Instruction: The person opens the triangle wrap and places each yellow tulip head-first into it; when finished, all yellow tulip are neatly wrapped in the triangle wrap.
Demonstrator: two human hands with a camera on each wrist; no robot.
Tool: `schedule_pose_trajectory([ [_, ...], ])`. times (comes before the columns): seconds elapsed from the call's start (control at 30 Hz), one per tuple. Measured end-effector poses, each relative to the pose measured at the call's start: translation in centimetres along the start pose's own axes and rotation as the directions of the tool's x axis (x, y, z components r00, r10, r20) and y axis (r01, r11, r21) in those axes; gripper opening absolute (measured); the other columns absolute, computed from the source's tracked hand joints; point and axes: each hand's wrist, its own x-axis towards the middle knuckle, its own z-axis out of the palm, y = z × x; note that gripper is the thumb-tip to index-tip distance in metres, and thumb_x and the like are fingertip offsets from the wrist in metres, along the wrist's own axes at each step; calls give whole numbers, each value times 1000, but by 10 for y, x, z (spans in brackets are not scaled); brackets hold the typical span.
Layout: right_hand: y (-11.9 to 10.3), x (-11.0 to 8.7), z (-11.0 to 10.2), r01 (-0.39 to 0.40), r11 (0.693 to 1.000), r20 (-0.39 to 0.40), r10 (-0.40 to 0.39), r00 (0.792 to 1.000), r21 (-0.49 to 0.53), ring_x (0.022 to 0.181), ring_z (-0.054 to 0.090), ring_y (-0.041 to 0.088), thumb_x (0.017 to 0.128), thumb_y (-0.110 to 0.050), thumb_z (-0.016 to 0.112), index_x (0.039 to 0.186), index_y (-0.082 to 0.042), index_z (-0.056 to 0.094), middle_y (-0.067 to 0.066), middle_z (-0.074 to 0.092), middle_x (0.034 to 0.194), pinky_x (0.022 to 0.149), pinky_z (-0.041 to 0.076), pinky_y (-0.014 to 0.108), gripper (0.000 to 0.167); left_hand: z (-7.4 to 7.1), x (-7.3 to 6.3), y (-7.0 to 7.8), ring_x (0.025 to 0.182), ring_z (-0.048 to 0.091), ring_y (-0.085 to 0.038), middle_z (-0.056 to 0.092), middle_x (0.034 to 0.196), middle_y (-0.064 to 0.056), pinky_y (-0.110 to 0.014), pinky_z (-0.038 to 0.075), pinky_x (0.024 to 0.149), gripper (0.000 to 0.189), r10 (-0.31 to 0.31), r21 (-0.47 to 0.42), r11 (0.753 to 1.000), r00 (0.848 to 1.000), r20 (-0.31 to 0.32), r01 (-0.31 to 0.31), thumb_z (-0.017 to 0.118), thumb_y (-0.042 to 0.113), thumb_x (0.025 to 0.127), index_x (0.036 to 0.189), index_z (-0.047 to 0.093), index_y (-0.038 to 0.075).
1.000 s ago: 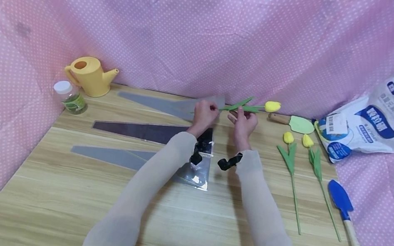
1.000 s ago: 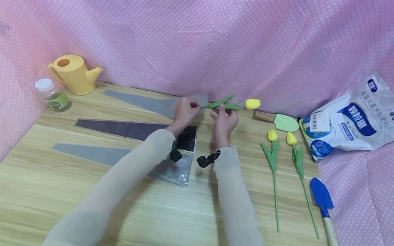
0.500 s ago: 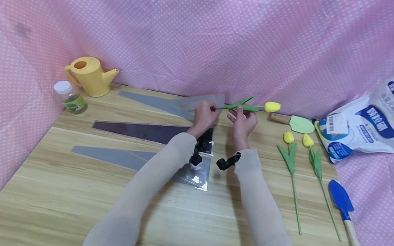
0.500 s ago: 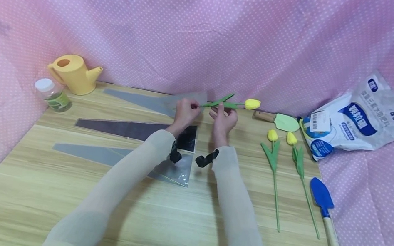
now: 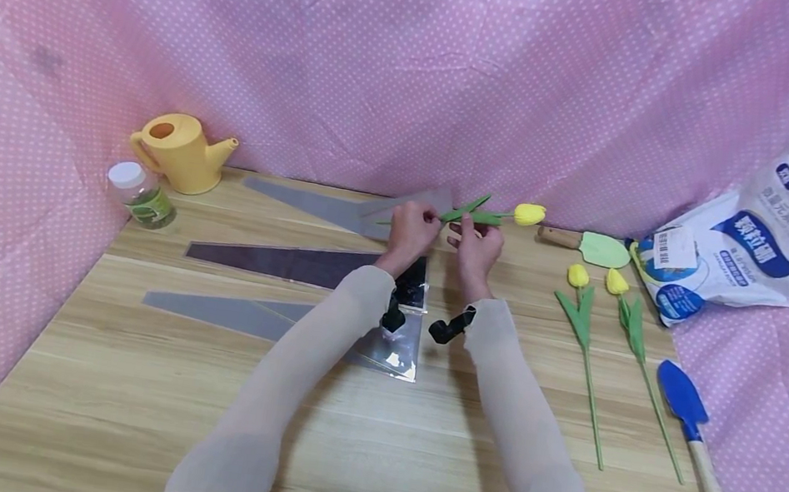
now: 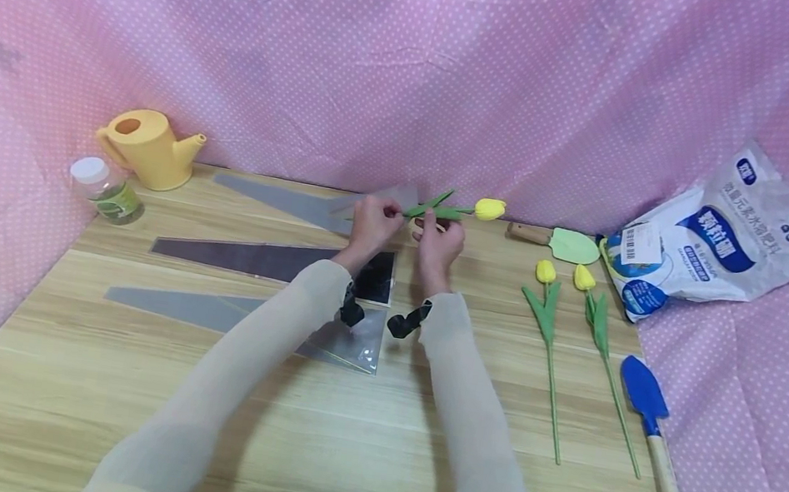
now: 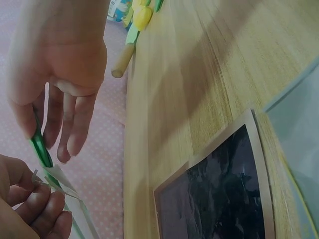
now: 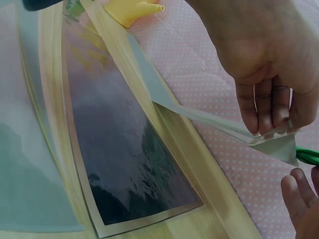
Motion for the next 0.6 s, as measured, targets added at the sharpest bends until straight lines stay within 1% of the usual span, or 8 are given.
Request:
schedule_pose_trajectory([
  [0.07,0,0,0,-10,1000,5,10,1000,-29,89,74,30,98,-8,61,113,7,59,7,62,97,62,61,25,22,0,0,0,81,69,-23,76,84,-9,-34,55,78,12,-2,-2,1000,1000,1,2,67,8,86,87,78,4],
  [0.13,0,0,1,-22,999,7,22,1000,-41,89,74,29,98,-9,61,116,9,58,6,61,96,64,61,26,26,-1,0,1,81,68,-23,76,83,-10,-34,54,78,12,6,-12,1000,1000,0,-6,67,8,86,87,78,3],
  [0.3,3,1,0,-67,995,36,70,997,-70,78,69,9,98,-10,61,119,10,57,1,59,95,75,63,33,30,-1,-2,4,79,67,-23,75,82,-11,-33,54,76,13,33,-51,998,999,1,-33,66,7,86,88,78,1],
  [0.37,4,1,0,-79,993,59,85,995,-88,78,67,5,98,-12,61,121,9,58,0,59,97,77,62,34,31,-1,-2,5,79,67,-23,76,82,-11,-32,54,75,14,36,-58,998,999,1,-36,66,8,86,88,78,1],
  [0.43,4,0,0,-85,992,78,92,993,-97,80,66,4,99,-14,60,123,7,59,-2,59,99,77,62,32,33,-1,-2,5,79,67,-23,75,82,-12,-32,54,74,14,34,-61,998,999,-1,-34,66,8,87,89,78,1],
  [0.5,2,0,0,-94,993,84,100,991,-76,80,65,5,100,-16,59,126,5,59,-1,60,100,76,61,29,33,-1,-2,5,79,68,-23,76,82,-11,-33,54,75,14,28,-51,998,1000,-9,-29,66,8,86,89,78,2],
  [0.6,0,0,0,-125,992,70,123,990,26,78,66,6,103,-18,55,127,5,57,7,62,103,73,60,24,33,-1,-1,4,80,69,-24,76,83,-11,-34,55,76,13,14,-44,999,1000,-22,-15,66,6,85,88,78,2],
])
